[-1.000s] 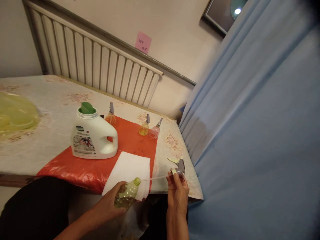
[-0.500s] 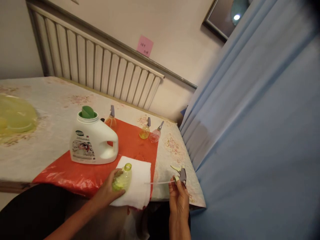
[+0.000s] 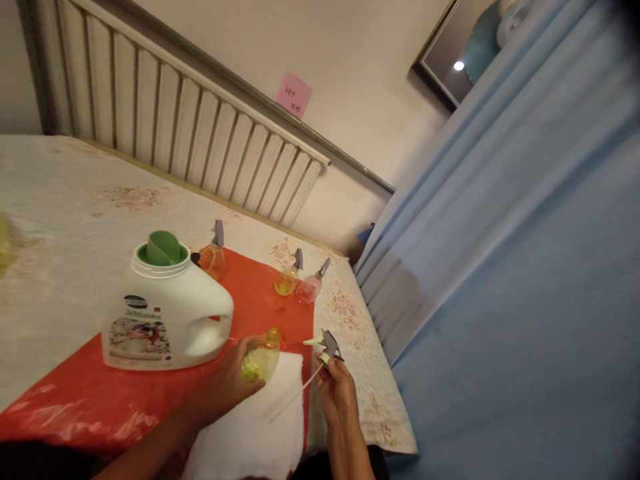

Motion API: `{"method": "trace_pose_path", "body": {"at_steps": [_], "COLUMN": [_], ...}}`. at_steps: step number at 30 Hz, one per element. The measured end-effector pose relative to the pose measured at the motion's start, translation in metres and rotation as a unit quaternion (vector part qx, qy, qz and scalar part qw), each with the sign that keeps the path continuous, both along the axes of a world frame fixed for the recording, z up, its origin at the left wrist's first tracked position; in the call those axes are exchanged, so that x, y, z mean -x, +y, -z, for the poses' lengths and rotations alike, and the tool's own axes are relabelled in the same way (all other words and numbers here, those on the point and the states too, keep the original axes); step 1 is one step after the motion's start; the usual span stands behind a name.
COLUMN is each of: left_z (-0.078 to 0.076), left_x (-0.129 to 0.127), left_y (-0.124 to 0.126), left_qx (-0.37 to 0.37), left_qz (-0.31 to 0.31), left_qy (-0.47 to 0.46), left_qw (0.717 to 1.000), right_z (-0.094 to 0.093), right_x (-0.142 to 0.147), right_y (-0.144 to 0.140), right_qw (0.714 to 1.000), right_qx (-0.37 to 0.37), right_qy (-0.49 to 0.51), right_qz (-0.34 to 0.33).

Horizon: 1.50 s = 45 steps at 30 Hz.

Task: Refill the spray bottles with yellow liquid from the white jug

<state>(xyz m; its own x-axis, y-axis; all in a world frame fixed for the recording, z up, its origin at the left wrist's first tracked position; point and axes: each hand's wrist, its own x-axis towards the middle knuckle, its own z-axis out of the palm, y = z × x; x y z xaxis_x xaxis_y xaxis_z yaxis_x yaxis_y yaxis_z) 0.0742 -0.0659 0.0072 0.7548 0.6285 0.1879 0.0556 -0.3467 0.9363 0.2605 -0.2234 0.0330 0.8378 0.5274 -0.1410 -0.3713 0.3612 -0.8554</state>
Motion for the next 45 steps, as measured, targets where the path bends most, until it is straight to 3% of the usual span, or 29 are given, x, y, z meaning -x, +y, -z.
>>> {"method": "trace_pose_path", "body": {"at_steps": [8,14,18,26,29,33,40,42,45], "left_z": [0.029,0.032,0.037,0.039,0.037,0.035,0.036,0.037,0.039], "left_x": [0.001,0.004,0.004,0.004,0.006,0.008,0.008,0.008,0.008], "left_y": [0.017,0.02,0.022,0.022,0.022,0.023,0.024,0.024,0.025], "left_qx": [0.008,0.005,-0.013,-0.014,-0.013,-0.026,-0.022,-0.024,-0.015], "left_qz": [0.029,0.057,0.069,0.07,0.083,0.087,0.092,0.091,0.091], "left_qy": [-0.002,-0.007,-0.005,-0.004,0.002,0.008,0.014,0.007,0.007], "left_qw": [1.0,0.998,0.998,0.997,0.996,0.996,0.995,0.996,0.996], "right_z": [0.013,0.023,0.031,0.036,0.024,-0.006,-0.061,-0.073,-0.086], "right_x": [-0.016,-0.026,-0.035,-0.041,-0.037,-0.027,0.016,0.032,0.052], "right_y": [0.068,0.102,0.11,0.098,0.098,0.108,0.147,0.161,0.179], "right_qw": [0.991,0.978,0.964,0.935,0.927,0.919,0.886,0.849,0.768], "right_qx": [0.081,0.146,0.215,0.304,0.306,0.287,0.232,0.221,0.216], "right_qy": [0.002,-0.02,-0.056,-0.172,-0.209,-0.252,-0.308,-0.343,-0.414], "right_qz": [-0.111,-0.15,-0.147,-0.064,-0.059,-0.095,-0.259,-0.336,-0.439]}}
